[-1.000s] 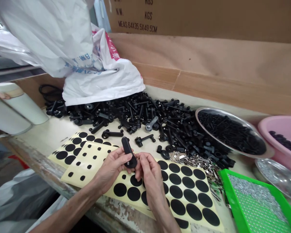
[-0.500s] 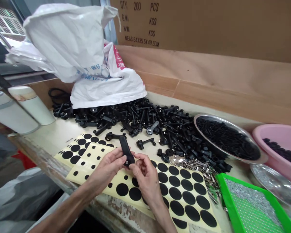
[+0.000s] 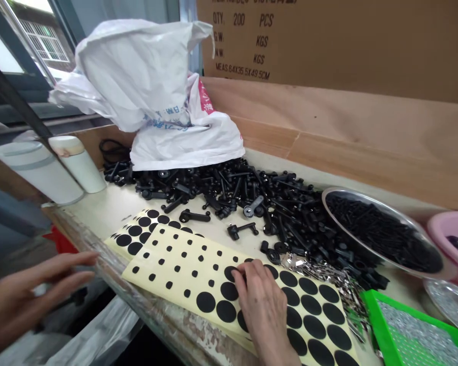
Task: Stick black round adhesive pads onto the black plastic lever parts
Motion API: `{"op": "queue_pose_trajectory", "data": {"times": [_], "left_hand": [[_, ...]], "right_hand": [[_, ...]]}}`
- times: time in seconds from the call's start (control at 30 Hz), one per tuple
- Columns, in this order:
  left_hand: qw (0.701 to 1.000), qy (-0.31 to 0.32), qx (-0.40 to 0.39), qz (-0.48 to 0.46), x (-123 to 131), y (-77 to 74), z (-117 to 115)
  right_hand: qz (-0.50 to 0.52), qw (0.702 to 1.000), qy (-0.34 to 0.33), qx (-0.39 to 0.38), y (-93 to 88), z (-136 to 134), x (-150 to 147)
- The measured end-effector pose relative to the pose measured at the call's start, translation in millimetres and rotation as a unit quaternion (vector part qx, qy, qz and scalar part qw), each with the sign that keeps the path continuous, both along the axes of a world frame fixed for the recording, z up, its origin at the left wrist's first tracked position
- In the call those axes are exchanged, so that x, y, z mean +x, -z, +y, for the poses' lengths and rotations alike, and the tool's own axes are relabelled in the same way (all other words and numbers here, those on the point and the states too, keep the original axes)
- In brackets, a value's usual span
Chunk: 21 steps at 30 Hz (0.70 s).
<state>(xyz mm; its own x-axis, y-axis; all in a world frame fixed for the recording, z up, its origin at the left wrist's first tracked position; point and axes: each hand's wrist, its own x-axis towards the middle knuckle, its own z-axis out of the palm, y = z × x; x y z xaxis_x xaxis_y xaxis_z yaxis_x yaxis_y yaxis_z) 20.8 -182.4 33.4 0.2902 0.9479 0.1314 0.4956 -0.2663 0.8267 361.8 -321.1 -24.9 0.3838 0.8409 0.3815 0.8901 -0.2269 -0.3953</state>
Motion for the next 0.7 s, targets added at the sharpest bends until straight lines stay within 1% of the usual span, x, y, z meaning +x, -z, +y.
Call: {"op": "queue_pose_trajectory", "data": {"times": [0.03,0.07,0.1,0.13,0.2,0.27,0.33,0.43,0.5,0.57,0.63,0.7], "left_hand": [[0.994,0.090,0.058,0.028,27,3.4,-6],[0.980,0.172,0.094,0.041,57,8.2,-12],[0.961,0.246,0.111,0.060,87,14.2,-20],[0.943,0.296,0.128,0.081,116,21.0,-27],[0.911,0.351,0.161,0.144,163,35.7,-40],[0.886,0.365,0.216,0.189,191,49.8,-46],[0.871,0.362,0.257,0.210,202,60.7,-46],[0.862,0.359,0.286,0.214,202,67.6,-42],[0.859,0.357,0.295,0.219,199,66.1,-42],[0.855,0.359,0.297,0.228,198,62.0,-43],[0.853,0.367,0.291,0.230,197,57.5,-44],[0.861,0.378,0.266,0.211,194,53.6,-44]], "right_hand": [[-0.025,1.000,0.003,-0.002,1.4,-3,0],[-0.039,0.999,0.003,-0.006,3.0,-5,-1],[-0.046,0.999,0.001,-0.010,4.9,-6,-1],[-0.045,0.999,0.002,-0.014,6.7,-8,-1],[-0.028,0.999,0.005,-0.022,10.6,-9,0],[0.012,1.000,0.004,-0.026,14.7,-9,1],[0.054,0.998,0.010,-0.019,18.5,-9,2],[0.080,0.997,0.023,-0.007,21.9,-10,1],[0.100,0.995,0.020,-0.017,21.2,-10,-1],[0.143,0.989,0.009,-0.027,18.7,-9,-2],[0.202,0.979,0.000,-0.025,15.6,-8,0],[0.270,0.963,-0.014,-0.012,12.3,-8,5]]}}
